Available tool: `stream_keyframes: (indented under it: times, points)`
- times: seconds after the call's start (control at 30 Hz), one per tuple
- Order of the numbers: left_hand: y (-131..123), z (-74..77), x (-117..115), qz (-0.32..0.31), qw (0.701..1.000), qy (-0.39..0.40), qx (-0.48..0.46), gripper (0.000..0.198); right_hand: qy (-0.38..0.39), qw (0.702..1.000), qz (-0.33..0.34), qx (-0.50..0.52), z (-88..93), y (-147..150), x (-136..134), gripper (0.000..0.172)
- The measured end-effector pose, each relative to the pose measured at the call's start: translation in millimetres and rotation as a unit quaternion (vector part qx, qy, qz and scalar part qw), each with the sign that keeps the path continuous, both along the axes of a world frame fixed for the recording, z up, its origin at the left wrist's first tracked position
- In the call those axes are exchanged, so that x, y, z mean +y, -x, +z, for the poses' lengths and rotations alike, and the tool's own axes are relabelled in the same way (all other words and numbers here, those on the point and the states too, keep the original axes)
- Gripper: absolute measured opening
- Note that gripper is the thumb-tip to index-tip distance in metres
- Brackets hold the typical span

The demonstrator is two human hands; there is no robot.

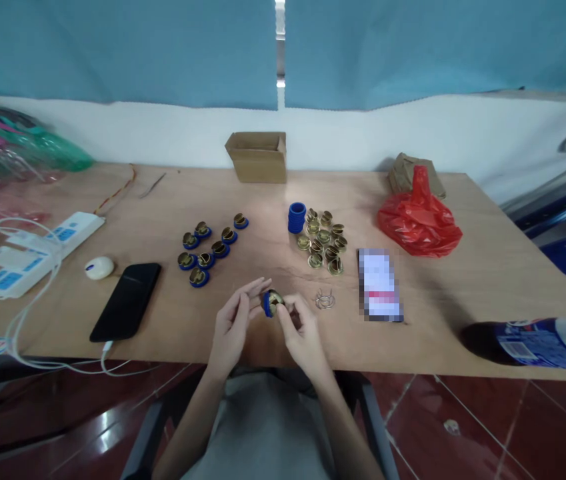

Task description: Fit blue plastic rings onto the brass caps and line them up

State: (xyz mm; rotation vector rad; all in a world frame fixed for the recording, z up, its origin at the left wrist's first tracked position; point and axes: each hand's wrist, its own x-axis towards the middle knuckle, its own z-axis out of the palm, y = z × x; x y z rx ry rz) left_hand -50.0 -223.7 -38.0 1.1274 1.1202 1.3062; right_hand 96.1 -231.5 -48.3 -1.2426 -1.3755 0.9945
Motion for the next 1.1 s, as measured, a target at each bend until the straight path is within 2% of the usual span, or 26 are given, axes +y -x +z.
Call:
stream_keyframes:
  times: [0.13, 0.23, 0.33, 0.43, 0.57, 0.63, 0.73, 0.83, 0.93, 1.0, 1.1]
  points:
    - [-1.8, -0.1, -0.9, -0.062, 0.998, -0.015, -0.001, 0.040, -0.011, 0.999, -0.039, -0.011, -4.8, -0.6, -1.6, 0.020]
    - [-2.3, -1.5, -1.5, -0.071, 0.997, -0.004, -0.014, 0.039, -0.027, 0.998, -0.048, -0.031, -6.3, -1.4, -2.3, 0.018]
    - [-2.2, -2.0, -1.6, -0.058, 0.998, -0.005, -0.024, 0.034, -0.019, 0.999, -0.027, -0.012, -4.7, -0.7, -3.1, 0.021]
    - [1.0, -3.8, 0.3, -0.016, 1.000, -0.009, -0.024, 0.033, 0.007, 0.999, -0.005, 0.045, -0.5, -0.8, -4.3, 0.025]
    - [12.5, -12.0, 7.1, 0.055, 0.998, -0.013, 0.001, 0.038, 0.017, 0.996, -0.039, 0.076, 5.2, -8.4, -3.7, 0.030]
    - [18.8, -16.3, 10.7, 0.064, 0.997, -0.028, 0.045, 0.039, 0.011, 0.995, -0.065, 0.072, 5.6, -13.7, -2.1, 0.031]
    - [24.5, -16.7, 15.4, 0.043, 0.984, -0.068, 0.161, 0.039, 0.001, 0.994, -0.091, 0.054, 1.3, -18.9, 0.0, 0.035]
    - [26.2, -6.3, 22.2, 0.025, 0.955, -0.124, 0.269, 0.046, -0.004, 0.995, -0.103, 0.016, -7.9, -19.5, -1.6, 0.034]
    - [25.8, 12.2, 38.0, 0.000, 0.922, -0.191, 0.337, 0.048, 0.001, 0.996, -0.090, -0.027, -17.1, -18.0, -6.4, 0.032]
    - [22.7, 25.4, 57.0, -0.028, 0.902, -0.228, 0.364, 0.041, 0.004, 0.996, -0.069, -0.049, -20.6, -16.5, -9.3, 0.032]
    - [9.6, 42.2, 98.7, -0.045, 0.887, -0.260, 0.379, 0.031, 0.000, 0.996, -0.049, -0.073, -21.2, -14.1, -10.6, 0.033]
